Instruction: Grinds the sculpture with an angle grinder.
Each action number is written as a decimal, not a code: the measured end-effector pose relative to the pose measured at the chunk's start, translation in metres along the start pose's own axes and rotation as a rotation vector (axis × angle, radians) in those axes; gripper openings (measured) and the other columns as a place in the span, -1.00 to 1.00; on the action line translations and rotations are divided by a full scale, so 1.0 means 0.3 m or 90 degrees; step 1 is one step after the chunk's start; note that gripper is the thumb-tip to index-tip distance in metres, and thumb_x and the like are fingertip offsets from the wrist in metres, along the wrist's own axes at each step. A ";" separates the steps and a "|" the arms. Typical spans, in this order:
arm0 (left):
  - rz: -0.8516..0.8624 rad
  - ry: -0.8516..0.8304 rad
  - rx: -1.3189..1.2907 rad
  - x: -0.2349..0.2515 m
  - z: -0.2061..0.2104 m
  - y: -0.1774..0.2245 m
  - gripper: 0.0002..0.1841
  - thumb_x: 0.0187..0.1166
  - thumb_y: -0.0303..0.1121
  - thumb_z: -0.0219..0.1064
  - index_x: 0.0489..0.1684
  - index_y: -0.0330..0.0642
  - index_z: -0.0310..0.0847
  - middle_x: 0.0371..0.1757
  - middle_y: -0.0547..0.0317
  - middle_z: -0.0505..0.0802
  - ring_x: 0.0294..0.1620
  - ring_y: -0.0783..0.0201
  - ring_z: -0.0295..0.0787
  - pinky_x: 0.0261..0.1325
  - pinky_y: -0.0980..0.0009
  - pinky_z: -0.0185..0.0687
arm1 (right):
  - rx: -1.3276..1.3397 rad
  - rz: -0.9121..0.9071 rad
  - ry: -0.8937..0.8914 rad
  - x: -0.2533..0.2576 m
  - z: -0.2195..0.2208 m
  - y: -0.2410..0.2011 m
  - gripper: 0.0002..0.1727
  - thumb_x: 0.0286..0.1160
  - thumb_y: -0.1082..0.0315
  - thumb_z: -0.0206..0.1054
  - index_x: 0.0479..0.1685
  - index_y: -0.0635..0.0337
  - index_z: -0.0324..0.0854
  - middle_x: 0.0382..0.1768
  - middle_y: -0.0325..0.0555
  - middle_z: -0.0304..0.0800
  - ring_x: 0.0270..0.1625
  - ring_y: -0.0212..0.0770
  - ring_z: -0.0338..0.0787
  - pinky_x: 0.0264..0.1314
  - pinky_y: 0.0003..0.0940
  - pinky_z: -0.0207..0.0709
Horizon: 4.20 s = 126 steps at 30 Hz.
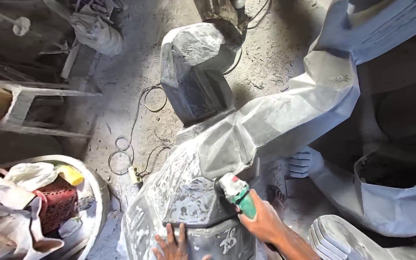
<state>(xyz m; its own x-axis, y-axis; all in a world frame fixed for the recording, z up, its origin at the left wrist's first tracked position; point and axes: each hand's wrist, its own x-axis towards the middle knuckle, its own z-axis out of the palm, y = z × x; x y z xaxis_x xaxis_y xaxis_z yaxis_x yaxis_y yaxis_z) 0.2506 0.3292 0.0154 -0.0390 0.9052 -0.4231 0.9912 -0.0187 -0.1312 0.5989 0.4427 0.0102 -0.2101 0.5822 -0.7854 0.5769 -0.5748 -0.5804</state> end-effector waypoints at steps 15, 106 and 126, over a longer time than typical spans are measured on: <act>-0.037 0.093 -0.111 0.872 -0.254 0.259 -0.24 0.75 0.30 -0.30 0.75 0.05 0.34 0.75 0.04 0.48 0.80 -0.13 0.25 0.70 -0.41 -0.01 | 0.052 0.025 0.062 -0.022 0.159 0.052 -0.10 0.25 -0.27 0.43 0.65 -0.09 0.37 -0.01 -0.12 0.88 0.07 -0.07 0.88 0.09 0.12 0.73; 0.092 0.123 -0.278 0.916 -0.251 0.164 -0.43 0.65 -0.03 -0.03 0.49 -0.16 0.54 0.40 -0.11 0.74 0.50 -0.07 0.60 0.64 -0.22 0.23 | 0.011 0.134 0.215 -0.163 0.440 -0.099 -0.12 0.22 -0.17 0.45 0.67 -0.10 0.44 0.16 -0.11 0.88 -0.01 -0.04 0.91 -0.05 0.08 0.76; 0.084 0.133 -0.266 0.919 -0.251 0.175 -0.45 0.65 -0.02 -0.02 0.42 -0.16 0.57 0.35 -0.14 0.76 0.44 -0.13 0.64 0.54 -0.28 0.32 | 0.085 0.094 0.249 -0.117 0.376 -0.035 -0.10 0.26 -0.27 0.42 0.63 0.01 0.42 -0.12 -0.14 0.90 -0.03 -0.12 0.90 0.02 0.03 0.77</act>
<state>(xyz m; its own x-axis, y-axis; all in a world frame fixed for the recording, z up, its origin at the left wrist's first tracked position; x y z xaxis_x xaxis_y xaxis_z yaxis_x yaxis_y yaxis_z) 0.3015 0.6099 -0.0408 0.0739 0.9735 -0.2166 0.9539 -0.0056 0.3002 0.5111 0.3635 0.0197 0.1960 0.6470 -0.7369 0.4657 -0.7227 -0.5107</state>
